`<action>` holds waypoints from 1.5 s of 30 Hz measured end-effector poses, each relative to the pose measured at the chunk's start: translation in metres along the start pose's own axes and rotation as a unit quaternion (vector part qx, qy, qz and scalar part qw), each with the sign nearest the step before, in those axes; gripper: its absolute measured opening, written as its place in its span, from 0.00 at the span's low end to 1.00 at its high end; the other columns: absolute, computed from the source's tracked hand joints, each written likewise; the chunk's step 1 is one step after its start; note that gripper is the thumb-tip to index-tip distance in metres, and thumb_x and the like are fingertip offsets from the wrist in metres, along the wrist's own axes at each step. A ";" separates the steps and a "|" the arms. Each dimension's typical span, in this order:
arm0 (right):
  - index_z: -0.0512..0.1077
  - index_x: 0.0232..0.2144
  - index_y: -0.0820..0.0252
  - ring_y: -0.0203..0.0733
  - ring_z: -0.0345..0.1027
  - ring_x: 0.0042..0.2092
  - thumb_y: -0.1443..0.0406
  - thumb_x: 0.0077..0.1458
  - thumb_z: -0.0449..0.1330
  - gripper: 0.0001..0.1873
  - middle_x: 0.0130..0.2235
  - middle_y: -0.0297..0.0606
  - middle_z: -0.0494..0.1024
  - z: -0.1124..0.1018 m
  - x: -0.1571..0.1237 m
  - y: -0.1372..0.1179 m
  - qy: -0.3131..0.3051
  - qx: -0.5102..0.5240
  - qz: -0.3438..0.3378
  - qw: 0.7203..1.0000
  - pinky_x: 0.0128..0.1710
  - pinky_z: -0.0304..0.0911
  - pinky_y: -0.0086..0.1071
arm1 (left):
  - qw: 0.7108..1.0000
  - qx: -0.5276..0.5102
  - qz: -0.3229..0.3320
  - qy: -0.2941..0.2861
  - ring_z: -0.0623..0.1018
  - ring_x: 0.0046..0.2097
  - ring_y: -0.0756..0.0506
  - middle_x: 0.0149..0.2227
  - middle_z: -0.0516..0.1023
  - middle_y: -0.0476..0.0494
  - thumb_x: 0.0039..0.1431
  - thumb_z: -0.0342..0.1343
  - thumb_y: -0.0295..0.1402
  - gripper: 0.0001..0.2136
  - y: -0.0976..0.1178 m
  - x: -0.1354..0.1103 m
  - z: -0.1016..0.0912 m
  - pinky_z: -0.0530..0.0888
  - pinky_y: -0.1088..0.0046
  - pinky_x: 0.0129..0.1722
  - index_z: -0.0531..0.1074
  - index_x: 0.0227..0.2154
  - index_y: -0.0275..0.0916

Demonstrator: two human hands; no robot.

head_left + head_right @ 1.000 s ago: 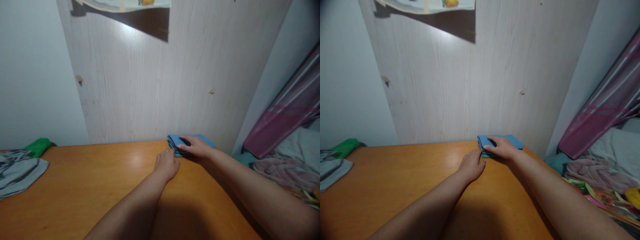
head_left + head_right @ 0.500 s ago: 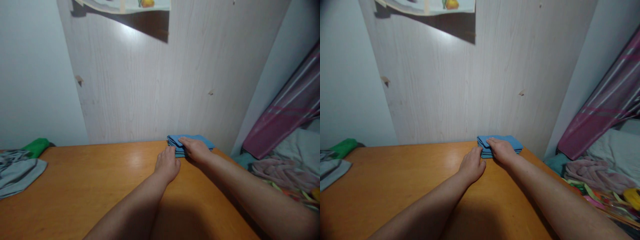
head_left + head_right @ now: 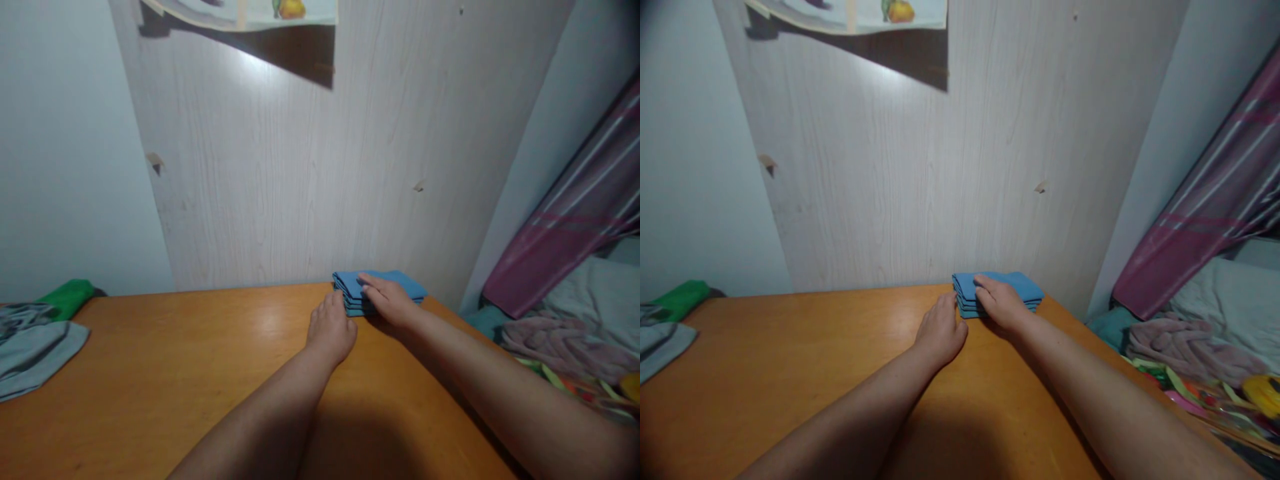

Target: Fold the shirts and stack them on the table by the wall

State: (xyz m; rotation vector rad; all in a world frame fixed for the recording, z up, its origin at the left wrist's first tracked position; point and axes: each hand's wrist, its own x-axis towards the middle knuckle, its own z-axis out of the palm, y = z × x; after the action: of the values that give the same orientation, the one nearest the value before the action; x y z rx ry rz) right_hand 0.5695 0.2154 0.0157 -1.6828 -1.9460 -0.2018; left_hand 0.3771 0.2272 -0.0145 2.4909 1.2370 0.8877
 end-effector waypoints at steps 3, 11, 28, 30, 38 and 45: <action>0.76 0.54 0.60 0.45 0.70 0.60 0.56 0.71 0.38 0.31 0.56 0.43 0.78 -0.003 0.023 -0.008 0.042 0.017 0.039 0.998 0.61 0.62 0.37 | 1.000 -0.004 0.018 0.002 0.70 0.61 0.37 0.59 0.69 0.33 0.58 0.52 0.30 0.26 -0.001 0.000 0.001 0.65 0.60 0.61 0.60 0.60 0.38; 0.69 0.63 0.54 0.52 0.55 0.69 0.54 0.71 0.41 0.27 0.65 0.40 0.68 0.025 0.058 -0.010 -0.099 -0.057 0.075 0.991 0.67 0.52 0.47 | 1.000 -0.001 0.023 -0.018 0.70 0.60 0.38 0.60 0.70 0.35 0.58 0.52 0.31 0.23 -0.002 -0.001 -0.002 0.66 0.61 0.60 0.64 0.58 0.41; 0.73 0.58 0.57 0.55 0.58 0.67 0.50 0.71 0.36 0.34 0.62 0.48 0.73 0.002 0.036 0.049 -0.034 -0.083 0.208 0.974 0.67 0.47 0.56 | 0.997 0.029 0.065 -0.038 0.49 0.73 0.32 0.75 0.44 0.41 0.61 0.54 0.36 0.35 -0.003 -0.001 0.001 0.51 0.45 0.68 0.51 0.70 0.47; 0.72 0.59 0.57 0.59 0.55 0.68 0.49 0.70 0.39 0.33 0.64 0.51 0.70 0.001 0.024 0.062 -0.028 -0.093 0.242 0.965 0.66 0.47 0.61 | 0.997 0.039 0.044 -0.055 0.48 0.73 0.30 0.75 0.45 0.40 0.61 0.53 0.37 0.33 -0.003 0.000 0.002 0.49 0.41 0.67 0.54 0.69 0.46; 0.72 0.58 0.54 0.61 0.58 0.65 0.51 0.69 0.41 0.29 0.64 0.47 0.70 0.002 0.005 0.078 0.032 -0.086 0.292 0.952 0.63 0.49 0.62 | 0.996 0.052 0.043 -0.062 0.52 0.72 0.33 0.73 0.51 0.35 0.62 0.51 0.39 0.33 -0.004 0.001 0.004 0.50 0.46 0.68 0.52 0.69 0.39; 0.74 0.50 0.64 0.52 0.67 0.53 0.57 0.69 0.41 0.26 0.52 0.54 0.76 -0.012 -0.030 0.056 0.152 -0.106 0.350 0.918 0.49 0.59 0.38 | 0.997 0.077 -0.020 0.023 0.74 0.53 0.37 0.50 0.76 0.34 0.58 0.50 0.30 0.16 -0.009 0.007 0.002 0.68 0.60 0.52 0.69 0.49 0.36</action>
State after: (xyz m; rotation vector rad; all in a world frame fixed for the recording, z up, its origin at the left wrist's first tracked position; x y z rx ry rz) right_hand 0.6285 0.1949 -0.0028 -2.2218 -1.0377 -0.3769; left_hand 0.3758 0.2381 -0.0171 2.5648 1.4163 0.8760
